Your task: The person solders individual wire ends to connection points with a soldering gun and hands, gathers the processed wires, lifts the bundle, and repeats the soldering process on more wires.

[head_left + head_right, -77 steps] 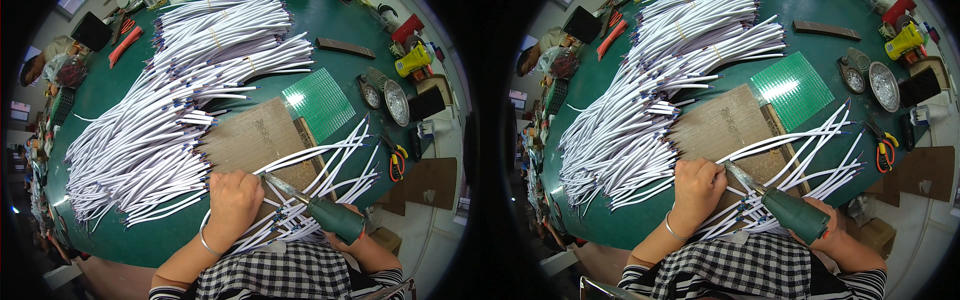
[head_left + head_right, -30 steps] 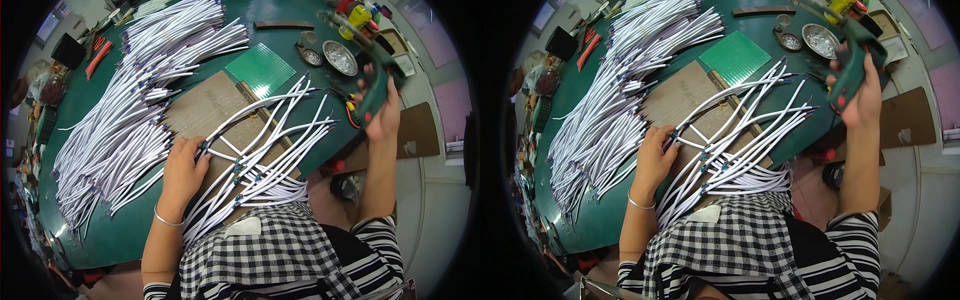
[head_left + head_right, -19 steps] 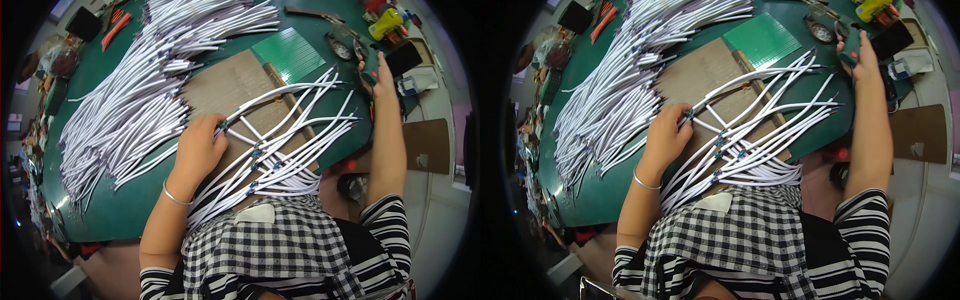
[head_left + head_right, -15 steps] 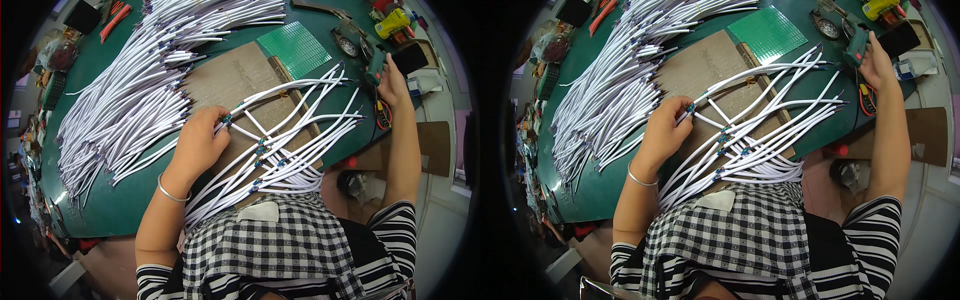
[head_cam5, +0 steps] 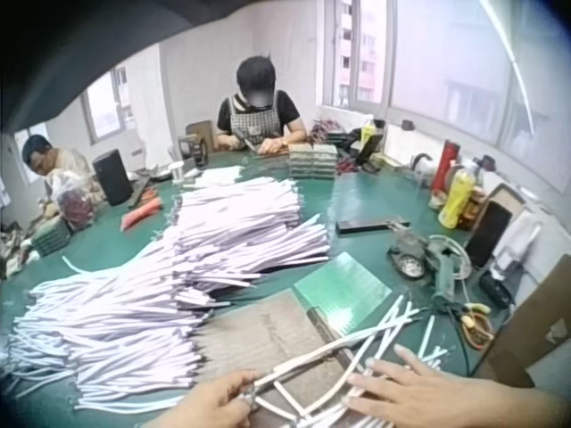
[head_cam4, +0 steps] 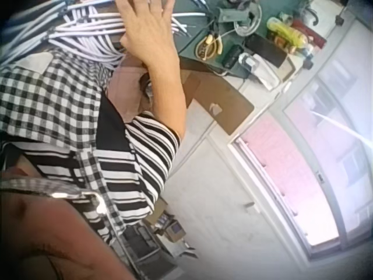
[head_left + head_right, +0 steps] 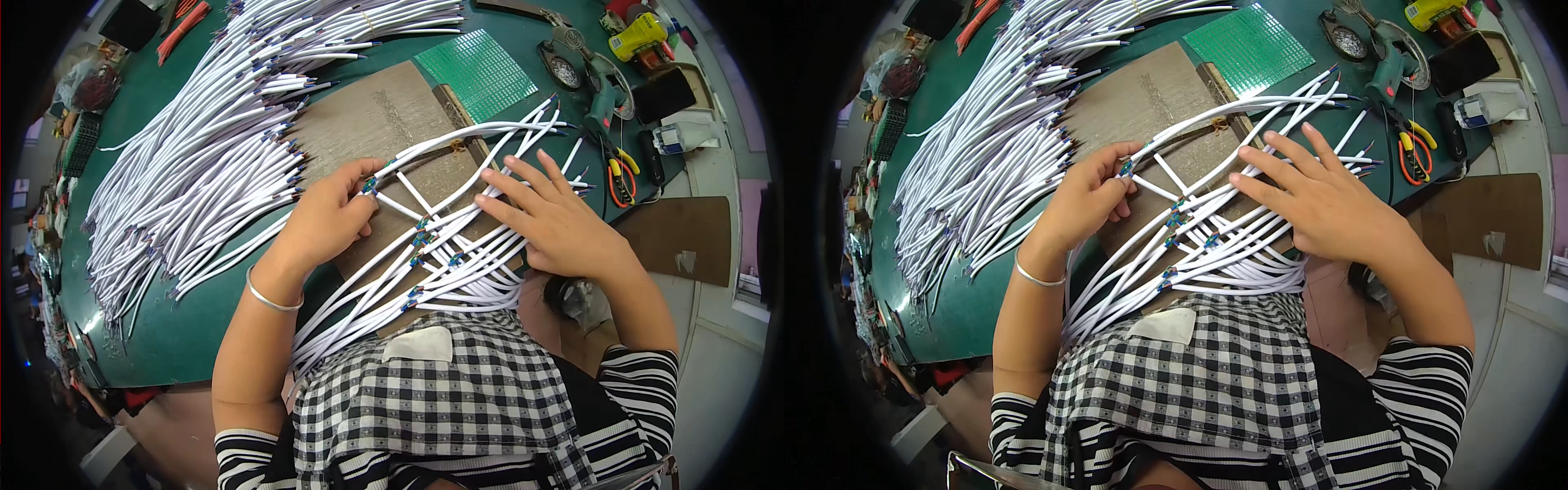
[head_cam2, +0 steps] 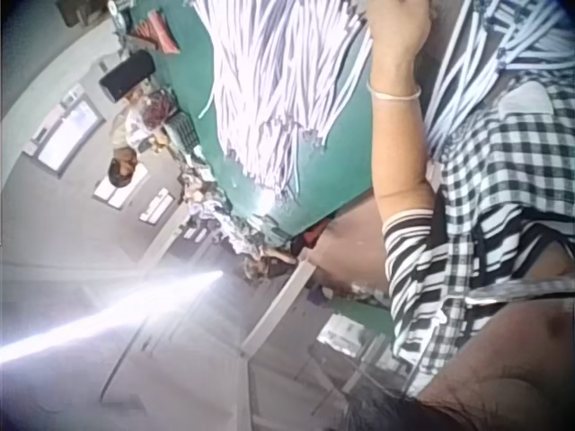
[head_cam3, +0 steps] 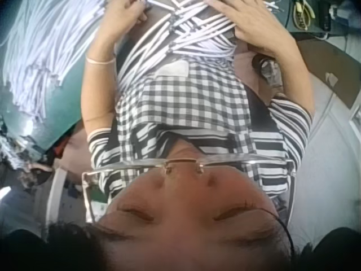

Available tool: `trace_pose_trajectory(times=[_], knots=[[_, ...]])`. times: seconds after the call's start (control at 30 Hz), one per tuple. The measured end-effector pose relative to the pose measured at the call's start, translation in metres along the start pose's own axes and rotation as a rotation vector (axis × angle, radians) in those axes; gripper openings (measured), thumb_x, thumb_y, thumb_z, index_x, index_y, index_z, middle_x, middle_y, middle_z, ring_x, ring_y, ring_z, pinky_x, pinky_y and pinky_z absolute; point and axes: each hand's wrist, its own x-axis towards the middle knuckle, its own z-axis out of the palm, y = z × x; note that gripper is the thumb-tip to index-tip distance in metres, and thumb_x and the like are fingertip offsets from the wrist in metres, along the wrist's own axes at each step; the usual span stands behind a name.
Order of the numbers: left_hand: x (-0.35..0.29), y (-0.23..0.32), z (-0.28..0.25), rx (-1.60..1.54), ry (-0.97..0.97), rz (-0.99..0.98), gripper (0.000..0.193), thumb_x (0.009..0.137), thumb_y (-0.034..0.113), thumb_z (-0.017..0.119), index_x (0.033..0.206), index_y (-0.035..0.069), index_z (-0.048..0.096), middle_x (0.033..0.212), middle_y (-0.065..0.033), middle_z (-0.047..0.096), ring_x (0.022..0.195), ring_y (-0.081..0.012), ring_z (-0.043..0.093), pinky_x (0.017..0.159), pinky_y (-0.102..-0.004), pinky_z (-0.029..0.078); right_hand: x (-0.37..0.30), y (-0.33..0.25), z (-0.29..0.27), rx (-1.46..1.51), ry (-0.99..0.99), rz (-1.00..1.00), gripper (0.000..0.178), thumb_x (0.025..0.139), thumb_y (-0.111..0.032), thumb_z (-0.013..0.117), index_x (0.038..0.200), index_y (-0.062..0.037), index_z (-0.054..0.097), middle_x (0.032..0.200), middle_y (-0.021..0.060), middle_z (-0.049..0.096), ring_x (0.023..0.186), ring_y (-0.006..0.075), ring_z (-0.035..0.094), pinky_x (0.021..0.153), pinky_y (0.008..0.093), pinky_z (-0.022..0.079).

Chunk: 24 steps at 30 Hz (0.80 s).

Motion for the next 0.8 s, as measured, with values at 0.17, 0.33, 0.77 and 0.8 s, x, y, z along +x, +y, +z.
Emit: trace_pose_trajectory(times=[0.17,0.33,0.77,0.8], knots=[[-0.001,0.001,0.005,-0.049,0.020,0.009,0.049,0.085,0.003,0.047,0.134,0.003,0.044,0.080,-0.0011,0.055,0.062,-0.0064,0.051,0.054,-0.0193,0.042,0.011,-0.007,0.001,-0.005,-0.045,-0.070,0.083,0.061,-0.008,0.068,0.139,-0.0138,0.039,0.147,0.0104,0.033,0.136,0.0297,0.030,0.112,0.0526,0.020],[0.001,-0.003,0.008,-0.200,0.023,0.090,0.056,0.082,0.004,0.049,0.137,0.004,0.038,0.077,0.0015,0.050,0.057,-0.0056,0.043,0.048,-0.0195,0.033,0.031,-0.002,0.023,-0.030,0.198,-0.156,0.074,0.064,-0.011,0.068,0.134,-0.0112,0.044,0.123,0.0095,0.052,0.123,0.0269,0.045,0.111,0.0484,0.025],[-0.026,0.001,0.020,-0.427,-0.285,0.171,0.037,0.091,0.000,0.046,0.128,0.002,0.047,0.107,-0.0068,0.061,0.087,-0.0094,0.061,0.077,-0.0238,0.052,0.051,-0.021,-0.005,-0.190,0.715,-0.216,0.040,0.069,-0.009,0.059,0.109,-0.0051,0.062,0.087,0.0054,0.060,0.080,0.0237,0.056,0.072,0.0355,0.044],[-0.031,0.003,0.023,-0.509,-0.304,0.145,0.038,0.089,-0.001,0.047,0.127,0.001,0.047,0.105,-0.0069,0.061,0.086,-0.0097,0.061,0.075,-0.0231,0.052,0.053,-0.018,-0.001,-0.193,0.722,-0.156,0.041,0.070,-0.008,0.059,0.111,-0.0056,0.061,0.090,0.0055,0.060,0.083,0.0241,0.056,0.073,0.0361,0.045]])
